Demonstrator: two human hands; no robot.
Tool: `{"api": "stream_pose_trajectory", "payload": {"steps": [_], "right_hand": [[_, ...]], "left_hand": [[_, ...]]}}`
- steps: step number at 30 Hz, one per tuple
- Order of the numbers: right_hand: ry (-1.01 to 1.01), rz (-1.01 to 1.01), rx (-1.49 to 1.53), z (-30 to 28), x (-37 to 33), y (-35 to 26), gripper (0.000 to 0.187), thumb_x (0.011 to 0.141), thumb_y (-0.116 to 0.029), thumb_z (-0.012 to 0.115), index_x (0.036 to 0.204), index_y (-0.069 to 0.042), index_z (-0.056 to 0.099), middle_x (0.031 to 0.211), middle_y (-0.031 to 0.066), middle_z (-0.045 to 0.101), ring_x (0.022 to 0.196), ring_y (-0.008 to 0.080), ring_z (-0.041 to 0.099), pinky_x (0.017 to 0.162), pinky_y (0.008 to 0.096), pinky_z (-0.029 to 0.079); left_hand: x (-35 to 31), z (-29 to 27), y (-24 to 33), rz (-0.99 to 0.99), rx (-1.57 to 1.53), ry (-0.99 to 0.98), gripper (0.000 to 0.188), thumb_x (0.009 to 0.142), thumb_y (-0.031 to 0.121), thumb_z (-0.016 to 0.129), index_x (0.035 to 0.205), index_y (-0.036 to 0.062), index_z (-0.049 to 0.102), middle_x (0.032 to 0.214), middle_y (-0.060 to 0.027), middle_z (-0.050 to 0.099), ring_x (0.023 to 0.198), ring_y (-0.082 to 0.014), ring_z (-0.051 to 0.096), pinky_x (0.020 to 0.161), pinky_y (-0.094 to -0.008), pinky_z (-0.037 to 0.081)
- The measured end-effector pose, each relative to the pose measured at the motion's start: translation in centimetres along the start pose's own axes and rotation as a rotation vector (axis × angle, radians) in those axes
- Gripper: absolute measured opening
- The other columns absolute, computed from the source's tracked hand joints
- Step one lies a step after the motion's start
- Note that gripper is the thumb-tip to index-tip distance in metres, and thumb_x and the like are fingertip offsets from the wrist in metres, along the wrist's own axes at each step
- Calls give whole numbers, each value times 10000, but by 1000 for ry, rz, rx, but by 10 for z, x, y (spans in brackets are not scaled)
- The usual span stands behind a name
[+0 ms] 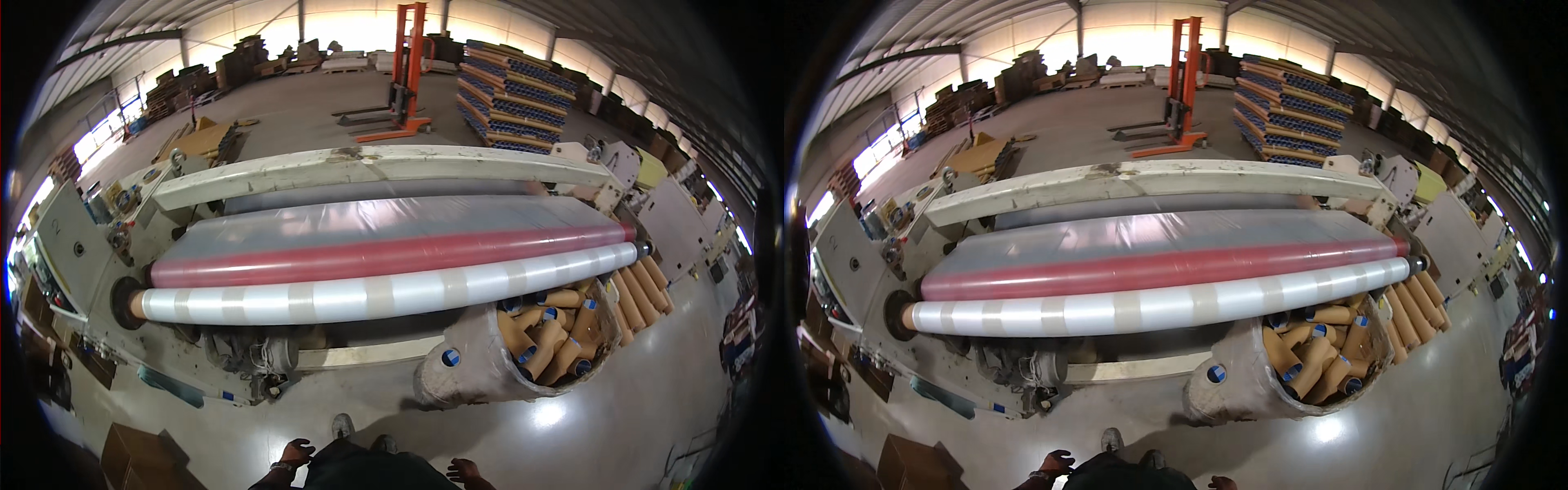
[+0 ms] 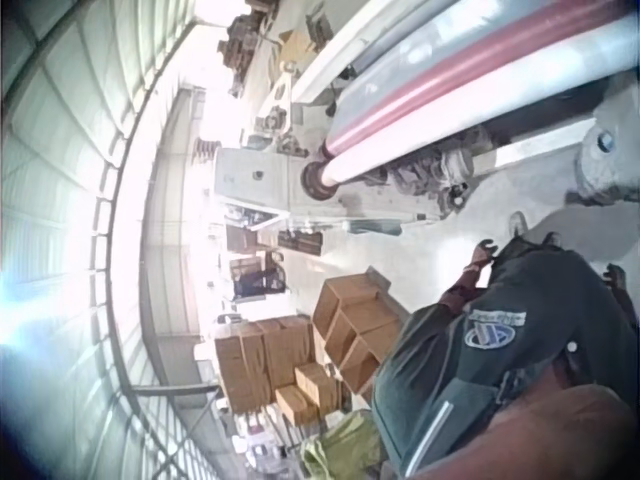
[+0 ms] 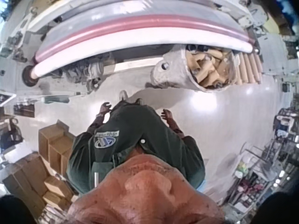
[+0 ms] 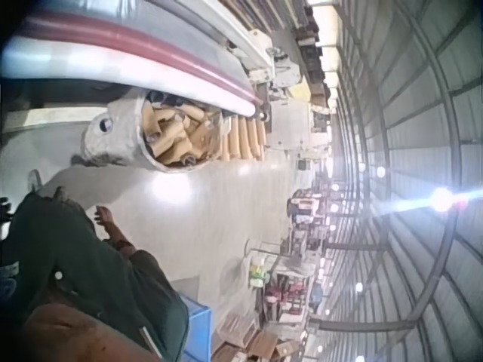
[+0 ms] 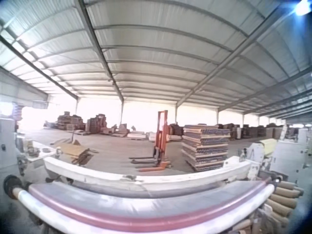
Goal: Operates an industrial plastic film winding machine, including removing processed rolls and installing new cardboard cores.
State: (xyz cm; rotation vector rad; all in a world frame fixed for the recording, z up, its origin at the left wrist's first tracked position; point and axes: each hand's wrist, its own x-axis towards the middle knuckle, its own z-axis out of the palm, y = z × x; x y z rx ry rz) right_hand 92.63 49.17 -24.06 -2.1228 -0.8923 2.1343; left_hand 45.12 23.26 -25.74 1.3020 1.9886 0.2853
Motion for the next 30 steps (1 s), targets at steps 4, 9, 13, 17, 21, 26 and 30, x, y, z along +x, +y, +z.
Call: {"api": "stream_pose_trajectory", "payload": {"steps": [4, 9, 13, 17, 21, 26, 30], "right_hand": [[-32, 31, -79, 6, -4, -4, 444, 905, -276, 537, 1244, 2, 465, 1129, 204, 590, 984, 335, 622, 811, 447, 525], [-57, -8, -66, 9, 17, -12, 445, 894, -295, 546, 1227, -9, 476, 1098, 198, 607, 900, 327, 650, 770, 435, 534], [-92, -102, -21, 23, 5, -23, 455, 894, -302, 538, 1237, -9, 472, 1108, 207, 601, 899, 338, 648, 778, 448, 526], [-59, -131, -39, 36, -10, -18, 461, 897, -299, 535, 1249, -9, 464, 1122, 213, 594, 895, 347, 644, 785, 457, 522], [-16, -17, -94, 68, -10, 2, 456, 897, -289, 539, 1248, -8, 467, 1133, 212, 589, 955, 348, 626, 800, 456, 518], [-96, -49, -196, 120, -2, 34, 440, 884, -295, 562, 1213, -8, 512, 1061, 166, 631, 887, 271, 618, 736, 387, 506], [-122, -118, -330, 165, -36, 17, 433, 886, -292, 558, 1211, -8, 516, 1058, 164, 632, 862, 255, 621, 724, 381, 505]], "left_hand": [[-35, 8, 7, -385, -516, 47, 271, 826, 104, 615, 1096, 105, 644, 1118, -138, 621, 765, -149, 690, 689, -268, 557], [-71, 21, -21, -337, -609, 83, 446, 802, 133, 683, 1188, -35, 535, 809, -133, 694, 719, -182, 687, 613, -275, 551], [-66, 21, -25, -518, -623, 50, 352, 760, 158, 711, 1096, 101, 624, 933, -59, 690, 870, -163, 664, 848, -281, 517], [-49, -28, 13, -570, -957, 104, 441, 836, 161, 656, 1201, -38, 507, 847, -152, 678, 731, -200, 693, 600, -302, 569], [-61, -46, -21, -341, -870, 142, 435, 810, 173, 680, 1182, -2, 538, 807, -139, 685, 680, -186, 683, 579, -288, 539], [-92, -22, -114, -182, -592, 230, 435, 812, 188, 667, 1172, -18, 537, 726, -111, 681, 673, -165, 686, 576, -264, 543], [-135, 22, -172, -319, -519, 170, 346, 636, 270, 725, 965, 179, 671, 980, 69, 674, 1016, -218, 612, 801, -329, 536]]}}
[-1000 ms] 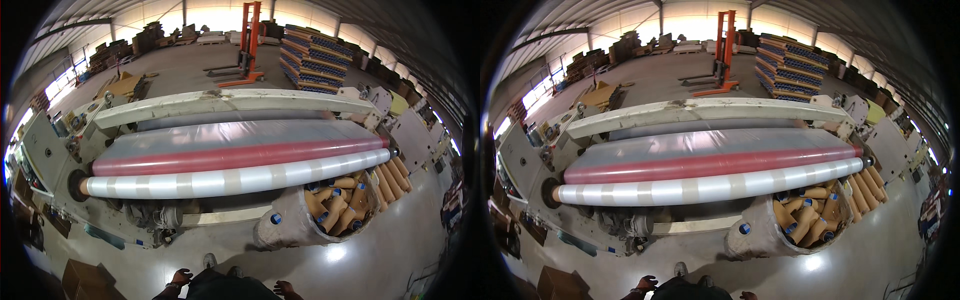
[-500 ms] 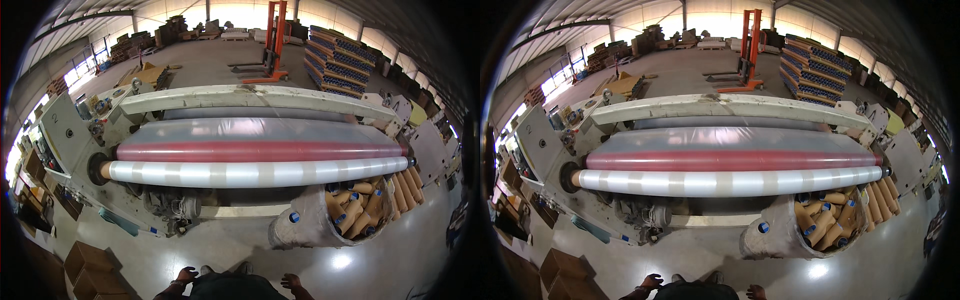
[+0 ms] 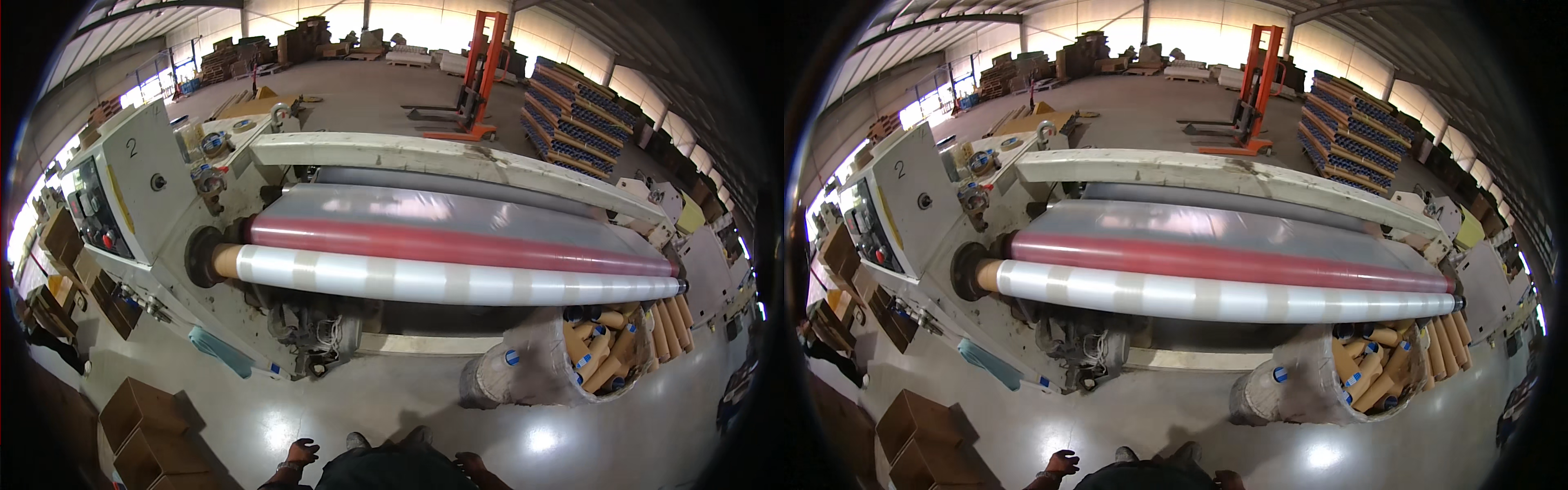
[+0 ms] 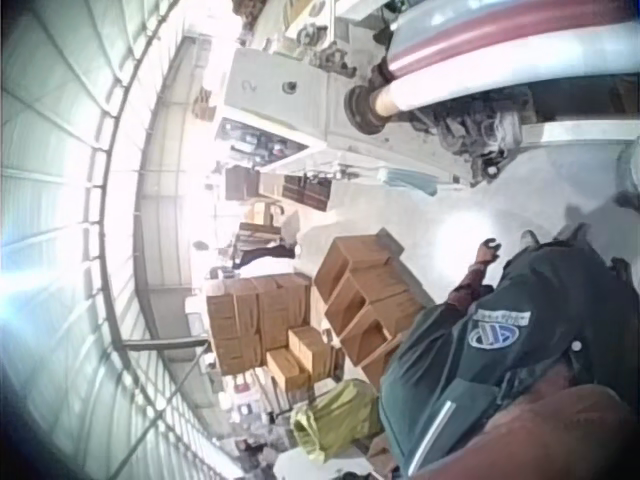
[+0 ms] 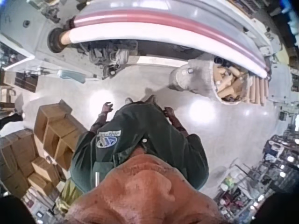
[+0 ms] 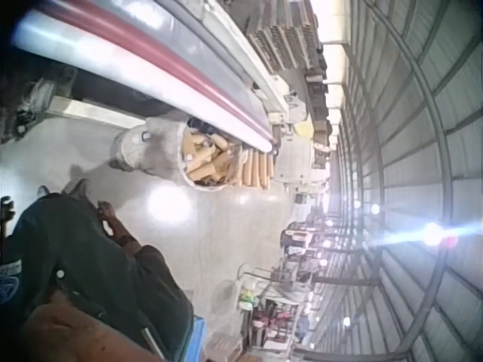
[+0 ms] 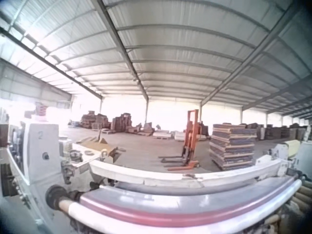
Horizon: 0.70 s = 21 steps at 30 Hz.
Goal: Operates an industrial plastic film winding machine, including removing processed rolls and installing new cardboard cores.
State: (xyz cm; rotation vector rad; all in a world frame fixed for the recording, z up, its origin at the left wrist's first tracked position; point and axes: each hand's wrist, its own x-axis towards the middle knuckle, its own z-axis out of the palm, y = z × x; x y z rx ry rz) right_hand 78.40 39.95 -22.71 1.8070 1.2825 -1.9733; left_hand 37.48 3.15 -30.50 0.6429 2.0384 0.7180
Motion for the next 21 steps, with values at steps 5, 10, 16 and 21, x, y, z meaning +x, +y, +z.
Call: {"api": "stream_pose_trajectory", "payload": {"steps": [5, 10, 16, 21], "right_hand": [[41, 72, 68, 32, -14, -32, 446, 894, -279, 546, 1233, 4, 480, 1143, 210, 579, 917, 326, 631, 788, 422, 538], [0, 31, -6, 59, -7, -50, 429, 895, -272, 552, 1217, 2, 480, 1124, 211, 574, 903, 333, 626, 776, 429, 541], [-30, -23, -14, 86, -17, -68, 409, 895, -276, 556, 1194, -2, 497, 1100, 191, 591, 878, 299, 613, 735, 397, 520], [-40, -125, -118, 90, -8, -61, 403, 895, -287, 554, 1177, -2, 515, 1053, 172, 615, 858, 261, 604, 700, 370, 510]], "left_hand": [[-40, -6, -30, -324, -414, 25, 466, 647, 185, 773, 1072, 62, 627, 941, -36, 687, 860, -184, 667, 770, -285, 556], [-41, -5, -106, 17, -12, 12, 459, 604, 333, 768, 1028, 185, 676, 1027, -74, 673, 1001, -259, 622, 853, -353, 519], [-21, -23, -107, 347, 410, 137, 375, 611, 319, 755, 958, 200, 679, 1037, -105, 654, 980, -264, 626, 842, -342, 520], [-18, -37, -106, 380, 382, 188, 336, 614, 305, 752, 910, 181, 654, 1058, -117, 644, 965, -271, 630, 825, -353, 526]]}}
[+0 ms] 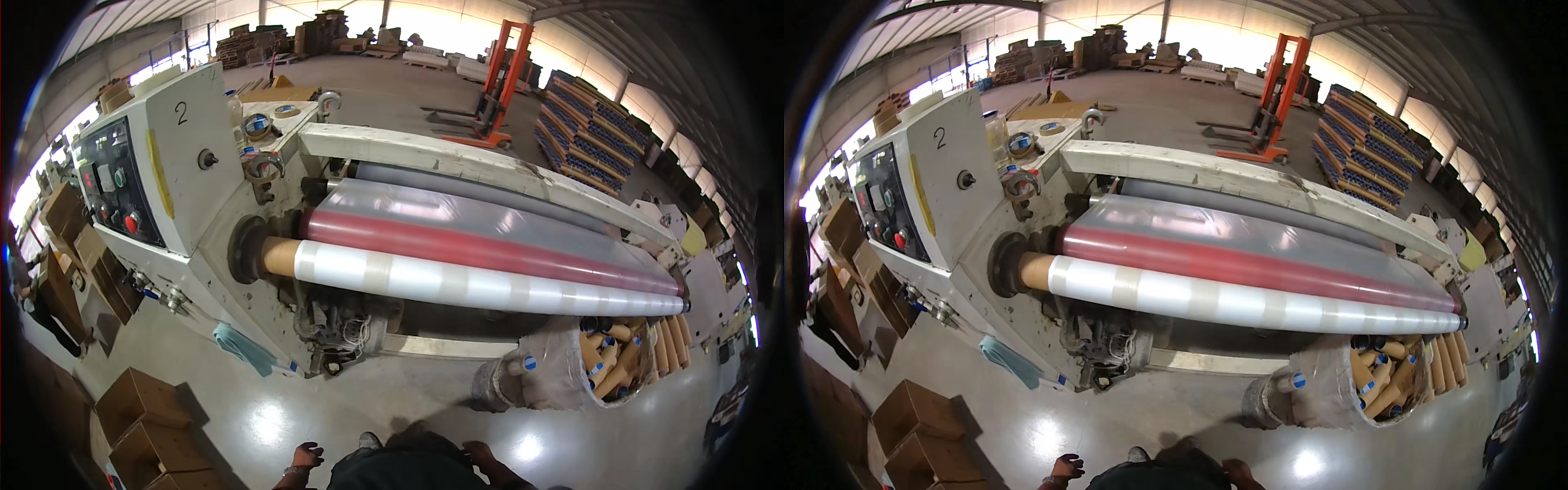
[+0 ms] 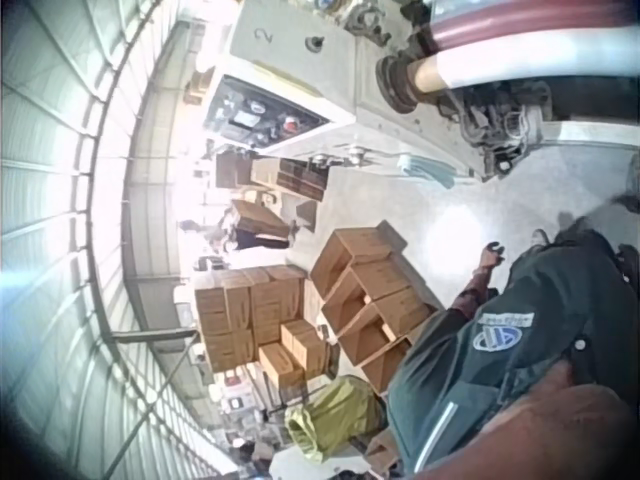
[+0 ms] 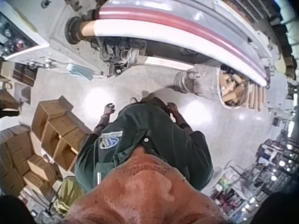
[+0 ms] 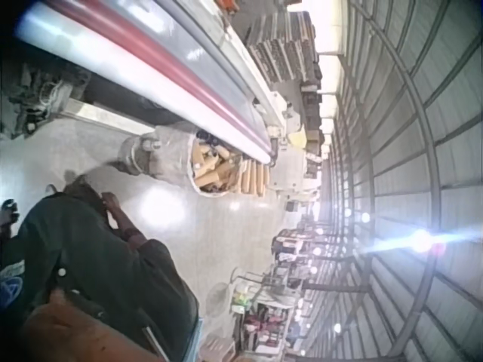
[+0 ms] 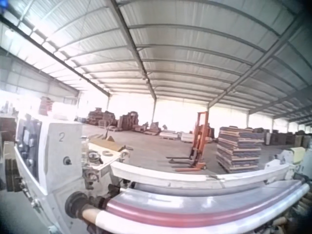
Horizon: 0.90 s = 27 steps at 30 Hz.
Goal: Operates an industrial plastic film winding machine, including removing processed rolls and installing new cardboard cores.
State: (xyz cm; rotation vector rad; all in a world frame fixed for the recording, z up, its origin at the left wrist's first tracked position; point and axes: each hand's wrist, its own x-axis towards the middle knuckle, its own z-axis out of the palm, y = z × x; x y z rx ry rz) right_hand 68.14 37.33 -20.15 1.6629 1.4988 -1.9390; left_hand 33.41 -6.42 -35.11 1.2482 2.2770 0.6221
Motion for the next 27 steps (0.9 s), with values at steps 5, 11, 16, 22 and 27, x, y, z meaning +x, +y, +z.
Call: {"api": "stream_pose_trajectory", "payload": {"steps": [5, 11, 16, 22, 27], "right_hand": [[42, 154, 23, -14, 10, 16, 385, 897, -284, 551, 1156, 1, 544, 1055, 160, 622, 864, 244, 611, 702, 351, 504], [-122, 108, -28, -14, 82, 19, 296, 883, -255, 562, 1080, -36, 588, 978, 96, 625, 758, 187, 603, 634, 323, 493], [-72, 134, -57, 32, 98, -70, 342, 893, -303, 542, 1070, -12, 569, 939, 113, 616, 754, 220, 612, 621, 339, 495], [-221, 2, 77, 56, 144, -120, 289, 881, -315, 554, 1014, -59, 565, 860, 93, 607, 726, 235, 628, 589, 339, 509], [-81, 37, 113, 73, 117, -141, 277, 902, -291, 529, 1033, -47, 555, 851, 83, 595, 697, 202, 619, 572, 320, 485]], "left_hand": [[35, -37, 44, -751, -894, -73, 398, 638, 281, 743, 1008, 157, 663, 1032, -153, 645, 955, -293, 634, 800, -365, 537], [33, -13, -5, 13, 78, -14, 330, 667, 296, 724, 952, 150, 643, 1055, -134, 648, 1002, -289, 617, 825, -370, 524], [41, -59, -2, -233, -228, -35, 413, 711, 179, 704, 1092, 55, 606, 914, -115, 678, 750, -189, 685, 702, -282, 548], [55, -135, 46, -857, -973, 165, 468, 785, 171, 694, 1135, -88, 523, 787, -153, 679, 654, -143, 683, 548, -236, 533], [40, -95, -36, -494, -461, 19, 332, 712, 166, 695, 1030, 82, 648, 992, -146, 667, 833, -199, 678, 753, -293, 541]]}}
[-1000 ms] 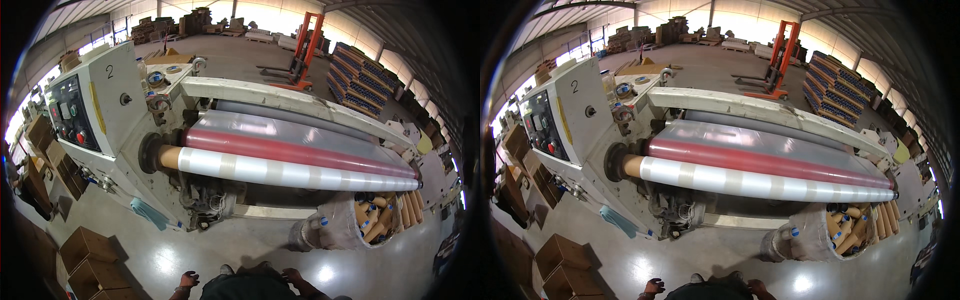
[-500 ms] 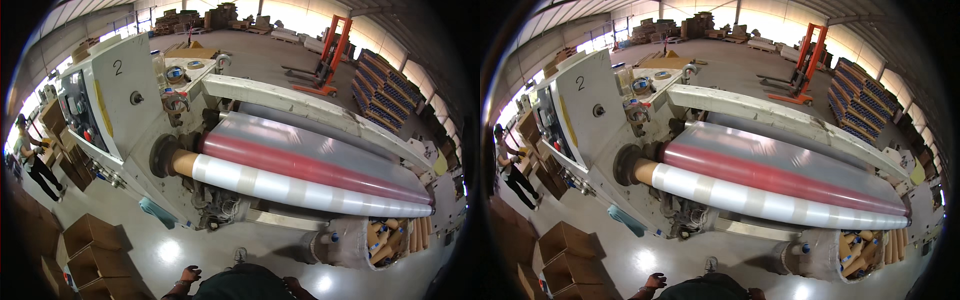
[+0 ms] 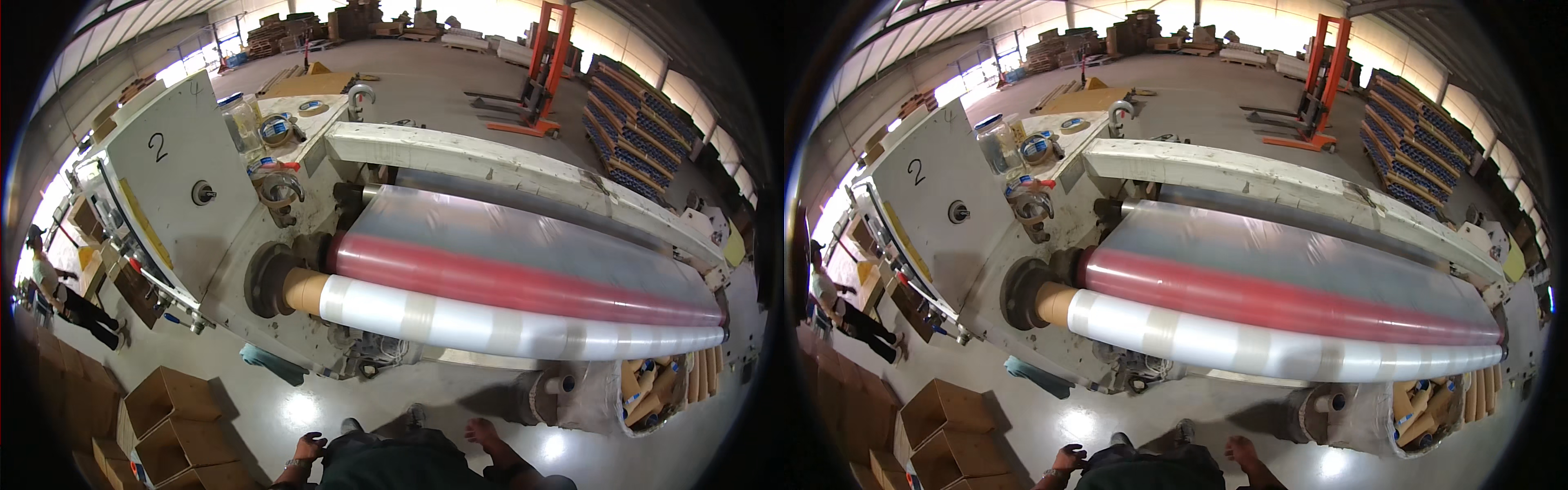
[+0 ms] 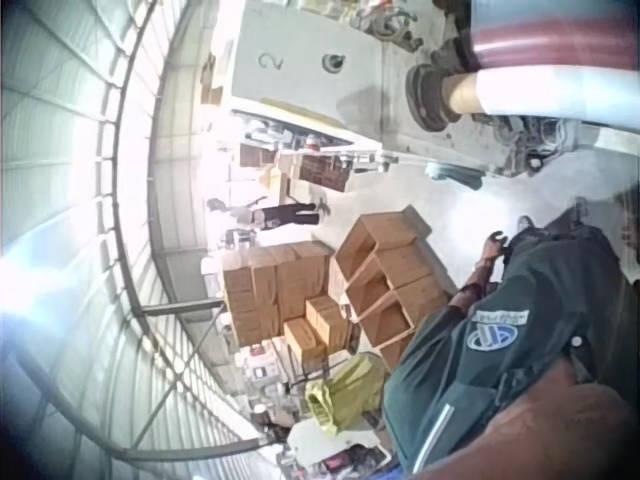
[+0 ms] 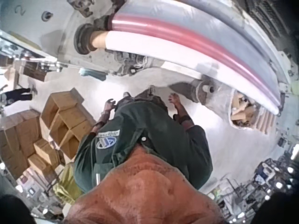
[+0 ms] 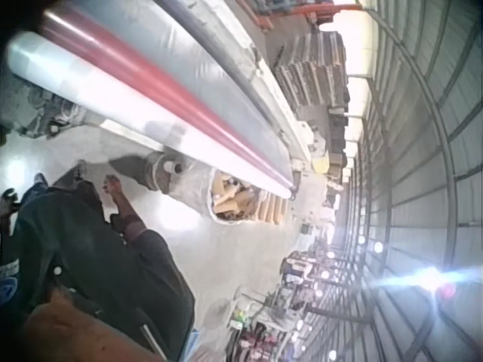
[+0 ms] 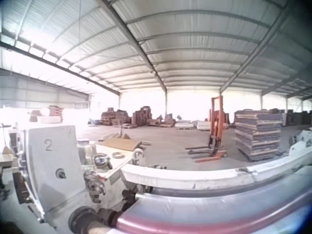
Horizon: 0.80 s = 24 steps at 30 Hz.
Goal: Operates an industrial plastic film winding machine, including removing processed rolls and installing new cardboard cores.
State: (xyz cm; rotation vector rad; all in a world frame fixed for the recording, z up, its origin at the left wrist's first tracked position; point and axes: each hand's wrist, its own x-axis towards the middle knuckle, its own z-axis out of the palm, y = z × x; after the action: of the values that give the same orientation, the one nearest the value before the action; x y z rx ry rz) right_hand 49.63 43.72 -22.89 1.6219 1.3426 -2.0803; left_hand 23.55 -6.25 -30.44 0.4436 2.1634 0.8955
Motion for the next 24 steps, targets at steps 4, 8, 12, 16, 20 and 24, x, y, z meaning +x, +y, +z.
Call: {"api": "stream_pose_trajectory", "payload": {"steps": [4, 8, 12, 16, 20, 24], "right_hand": [[63, 75, 28, 13, -23, 31, 274, 904, -301, 522, 1051, -71, 548, 881, 89, 611, 694, 204, 624, 575, 317, 484], [148, 129, 149, 52, -53, 72, 318, 907, -320, 525, 1110, -75, 532, 936, 102, 621, 725, 227, 639, 599, 341, 495], [159, 115, 288, 113, -89, 127, 429, 880, -323, 569, 1213, -61, 501, 1012, 141, 613, 804, 266, 640, 688, 390, 511], [177, 195, 160, 149, -126, 144, 451, 870, -341, 577, 1206, -48, 507, 1038, 154, 610, 864, 273, 630, 726, 403, 504], [120, 12, 27, 132, -144, 159, 454, 875, -349, 560, 1204, -42, 507, 1048, 157, 607, 874, 286, 627, 748, 412, 499], [193, 81, 49, 118, -154, 117, 470, 892, -369, 513, 1220, -34, 493, 1090, 159, 596, 893, 287, 629, 768, 416, 498]], "left_hand": [[27, -36, 11, 229, 353, -148, 336, 645, 223, 717, 967, 143, 669, 973, -67, 671, 934, -236, 647, 841, -326, 514], [55, -82, -33, -15, -150, -184, 314, 678, 252, 719, 968, 151, 657, 870, -24, 684, 1023, -243, 611, 815, -359, 515], [69, -149, -27, 80, -99, -86, 387, 839, 222, 651, 1127, -21, 563, 700, -113, 680, 585, -145, 668, 548, -265, 528], [71, -185, -18, 98, 132, -10, 361, 807, 166, 650, 1100, -32, 573, 788, -143, 680, 605, -168, 673, 537, -278, 532], [62, -164, -14, -192, -268, -3, 398, 795, 120, 640, 1139, -55, 542, 734, -143, 666, 607, -192, 670, 512, -287, 523], [41, -119, -36, -78, -231, -61, 366, 774, 154, 673, 1069, -50, 598, 888, -179, 680, 704, -212, 688, 623, -285, 536]]}}
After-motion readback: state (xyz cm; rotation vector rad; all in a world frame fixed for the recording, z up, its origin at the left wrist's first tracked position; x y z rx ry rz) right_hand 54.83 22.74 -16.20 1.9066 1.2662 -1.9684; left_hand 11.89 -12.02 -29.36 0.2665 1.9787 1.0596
